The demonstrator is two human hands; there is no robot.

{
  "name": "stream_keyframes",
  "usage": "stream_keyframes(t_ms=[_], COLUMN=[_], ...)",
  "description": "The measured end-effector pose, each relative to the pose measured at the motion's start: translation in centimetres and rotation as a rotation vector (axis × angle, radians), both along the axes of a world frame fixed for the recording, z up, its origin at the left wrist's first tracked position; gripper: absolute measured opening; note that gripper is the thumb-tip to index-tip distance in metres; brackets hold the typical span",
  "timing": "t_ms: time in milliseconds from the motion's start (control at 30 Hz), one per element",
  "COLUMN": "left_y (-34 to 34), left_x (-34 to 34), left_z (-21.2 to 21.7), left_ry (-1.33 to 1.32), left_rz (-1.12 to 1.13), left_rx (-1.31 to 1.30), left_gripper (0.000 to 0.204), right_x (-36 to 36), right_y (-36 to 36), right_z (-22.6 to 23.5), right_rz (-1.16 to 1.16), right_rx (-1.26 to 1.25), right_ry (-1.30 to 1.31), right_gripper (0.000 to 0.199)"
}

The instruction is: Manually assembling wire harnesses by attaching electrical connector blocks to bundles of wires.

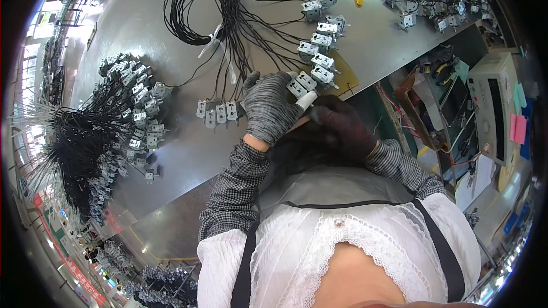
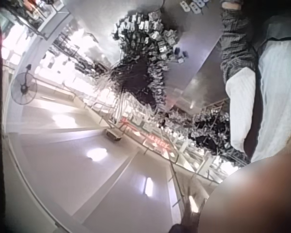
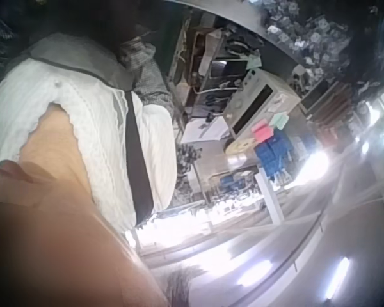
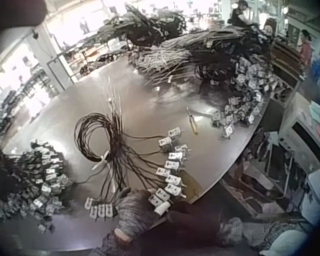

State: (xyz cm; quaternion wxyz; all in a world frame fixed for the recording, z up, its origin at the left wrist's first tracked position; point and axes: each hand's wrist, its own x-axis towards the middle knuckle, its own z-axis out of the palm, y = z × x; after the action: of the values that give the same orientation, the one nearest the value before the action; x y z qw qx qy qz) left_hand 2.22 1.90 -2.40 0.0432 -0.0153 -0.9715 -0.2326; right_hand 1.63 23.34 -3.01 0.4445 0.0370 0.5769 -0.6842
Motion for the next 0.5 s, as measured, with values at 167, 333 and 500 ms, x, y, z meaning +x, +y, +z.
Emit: stream_keyframes(t_ms=[167, 333, 500], left_y=[0.2, -0.1, -1.1], left_x=[-0.1, 0.4, 0.6], left_z=[0.0, -0.9, 2.4], left_ry=[0.007, 0.046, 0.026], left_rz=[-0.005, 0.005, -0.039], left_rx=[0.003, 0.015, -0.033], left_gripper=[0.050, 0.054, 0.083], right_x=[1.1, 0.9, 0.8], right_y=[0.1, 0.4, 0.9], right_z=[-2.7, -0.6, -3.5], right_rz=[0.058, -0.093, -0.016], right_rx=[0.284, -0.309, -0.134], right_ry=[0.817, -0.358, -0.170], right_gripper=[0.048, 0.049, 0.040])
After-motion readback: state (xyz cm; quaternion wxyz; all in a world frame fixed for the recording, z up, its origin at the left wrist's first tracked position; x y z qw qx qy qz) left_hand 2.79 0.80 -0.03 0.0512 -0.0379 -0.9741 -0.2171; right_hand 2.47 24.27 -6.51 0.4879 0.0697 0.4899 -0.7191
